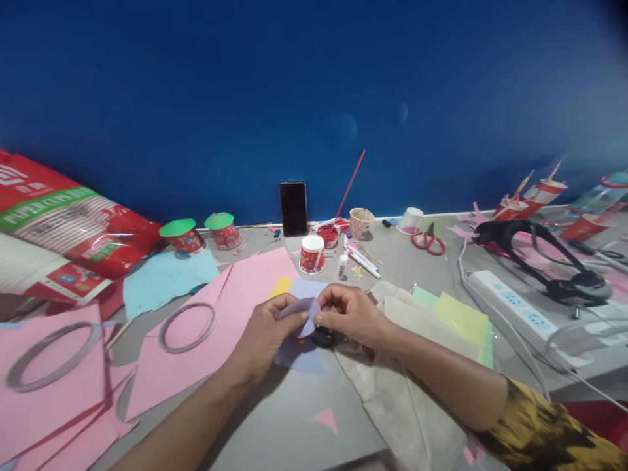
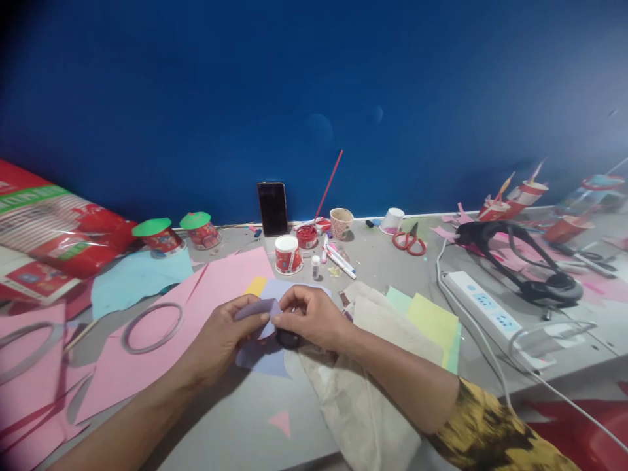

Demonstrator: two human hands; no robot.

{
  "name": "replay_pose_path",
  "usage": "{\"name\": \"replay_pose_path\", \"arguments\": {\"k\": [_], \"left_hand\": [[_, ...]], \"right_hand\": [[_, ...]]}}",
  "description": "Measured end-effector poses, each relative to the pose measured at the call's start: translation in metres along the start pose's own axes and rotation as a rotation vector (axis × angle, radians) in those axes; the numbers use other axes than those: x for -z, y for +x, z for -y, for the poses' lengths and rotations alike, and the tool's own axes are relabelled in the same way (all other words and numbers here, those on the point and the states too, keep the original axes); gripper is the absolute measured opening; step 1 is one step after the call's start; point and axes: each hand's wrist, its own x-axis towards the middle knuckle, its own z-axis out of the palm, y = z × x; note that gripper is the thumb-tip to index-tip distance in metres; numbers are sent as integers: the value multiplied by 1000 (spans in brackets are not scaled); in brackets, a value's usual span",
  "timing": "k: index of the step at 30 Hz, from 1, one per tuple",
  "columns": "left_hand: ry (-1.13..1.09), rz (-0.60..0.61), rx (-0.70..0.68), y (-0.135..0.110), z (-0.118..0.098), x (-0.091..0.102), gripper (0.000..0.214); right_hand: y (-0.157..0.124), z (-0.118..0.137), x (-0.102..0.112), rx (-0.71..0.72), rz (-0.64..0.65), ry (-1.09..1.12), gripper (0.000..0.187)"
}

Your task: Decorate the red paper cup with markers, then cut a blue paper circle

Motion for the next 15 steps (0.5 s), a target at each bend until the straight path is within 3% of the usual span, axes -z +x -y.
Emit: {"name": "replay_pose_path", "arguments": {"k": [5,8,10,15], "left_hand": [[-208,16,1,1,2,-1,38],[-260,39,27,2,7,-3,42],[-246,47,19,3,9,-3,45],[8,-12,-116,1,2,3,40]], "right_hand": [[-2,-4,-4,-1,39,-61,43],[-2,-6,-8,99,8,-131,25],[-2,-5,-9,160,-44,-202,17],[-3,3,-5,160,-70,-456,29]]}}
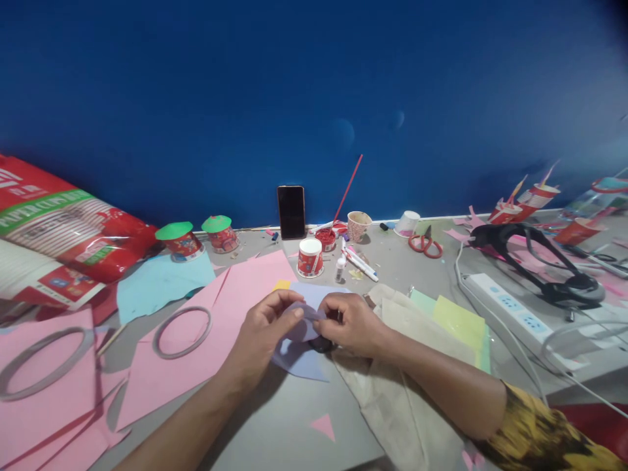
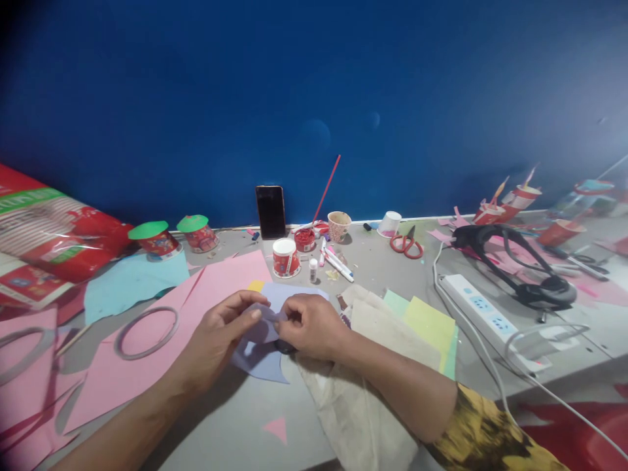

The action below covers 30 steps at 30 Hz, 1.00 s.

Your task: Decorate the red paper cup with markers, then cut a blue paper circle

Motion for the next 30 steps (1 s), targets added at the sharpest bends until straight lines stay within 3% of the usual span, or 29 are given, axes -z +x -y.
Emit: {"name": "replay_pose_path", "arguments": {"k": [3,6,13,17,30], "left_hand": [[157,-41,-83,0,-5,4,28],[223,-75,-126,2,-5,6,21],[-120,-143,26,8,-1,4,43],[-128,-94,52,6,0,2,44],[129,-91,-11,7,0,8,38]], "right_hand": [[0,3,4,21,29,-85,33],[0,3,6,-43,16,-20,28],[3,-4,1,-135,26,272,22],[4,-8,-2,-147,-15,348,21],[2,-5,0,-91,-36,225,17]]}}
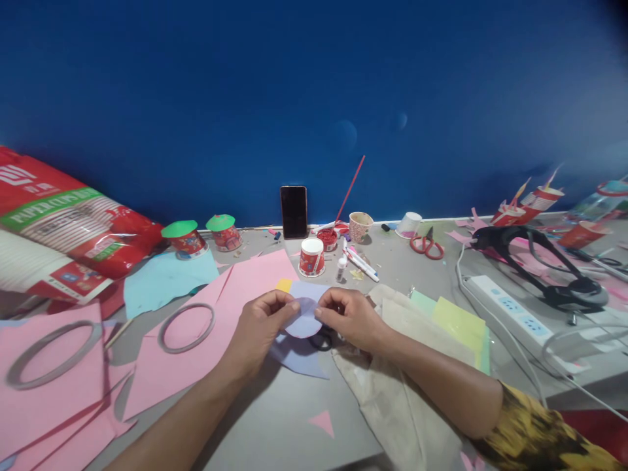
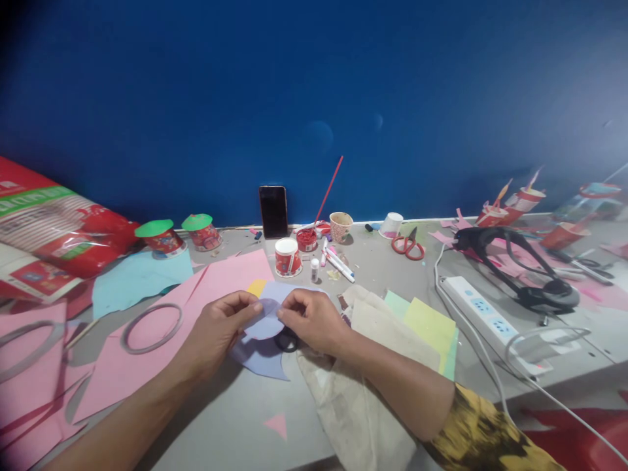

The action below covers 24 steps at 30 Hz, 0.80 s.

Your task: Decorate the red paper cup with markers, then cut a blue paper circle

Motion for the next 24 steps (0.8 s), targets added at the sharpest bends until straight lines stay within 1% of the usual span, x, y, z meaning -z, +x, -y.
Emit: {"name": "replay_pose_path", "arguments": {"k": [5,10,16,20,24], "left_hand": [[66,8,11,0,0,1,35],[99,20,22,3,3,3,38],[157,7,15,4,3,4,35],[183,5,18,3,2,3,35],[208,6,35,2,-1,1,34]], "right_hand": [[-1,2,0,-1,15,-18,16],[-1,3,0,-14,38,-29,16],[-1,4,0,-30,68,-32,15],[0,1,-1,-32,87,-49,14],[2,-4,-2,-21,78,-46,11]]}}
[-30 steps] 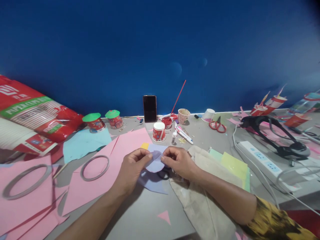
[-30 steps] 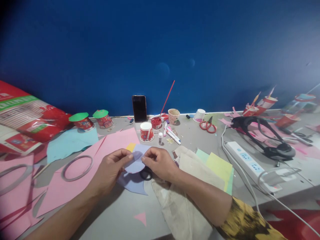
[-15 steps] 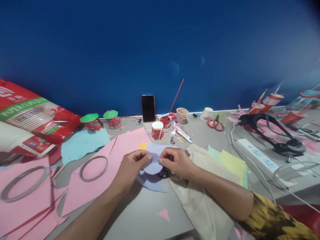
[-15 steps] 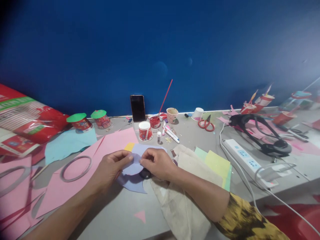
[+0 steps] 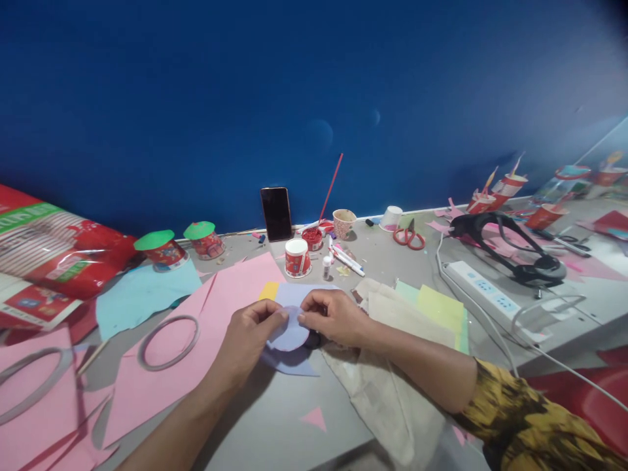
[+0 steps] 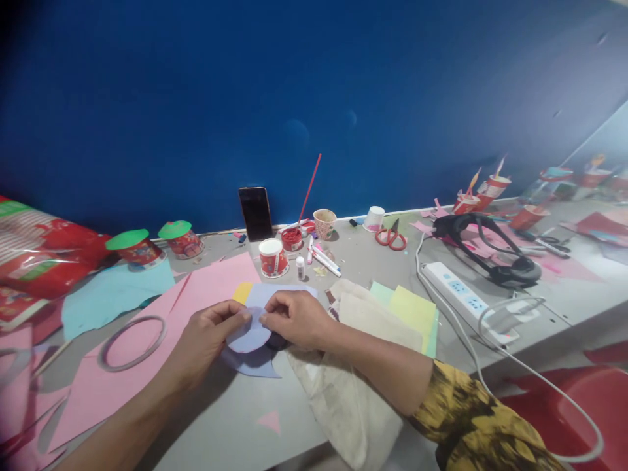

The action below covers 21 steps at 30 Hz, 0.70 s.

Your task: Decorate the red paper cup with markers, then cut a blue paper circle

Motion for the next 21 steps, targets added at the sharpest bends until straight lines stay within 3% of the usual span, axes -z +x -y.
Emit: {"name": "replay_pose_path", "arguments": {"k": [8,21], "left_hand": [[54,20,9,-1,0,-3,34],[34,109,-11,-5,-7,1,36]], "right_hand": [[-1,-1,-1,38,19,-52,17],[-3,13,4,-43,43,-87,23]]}}
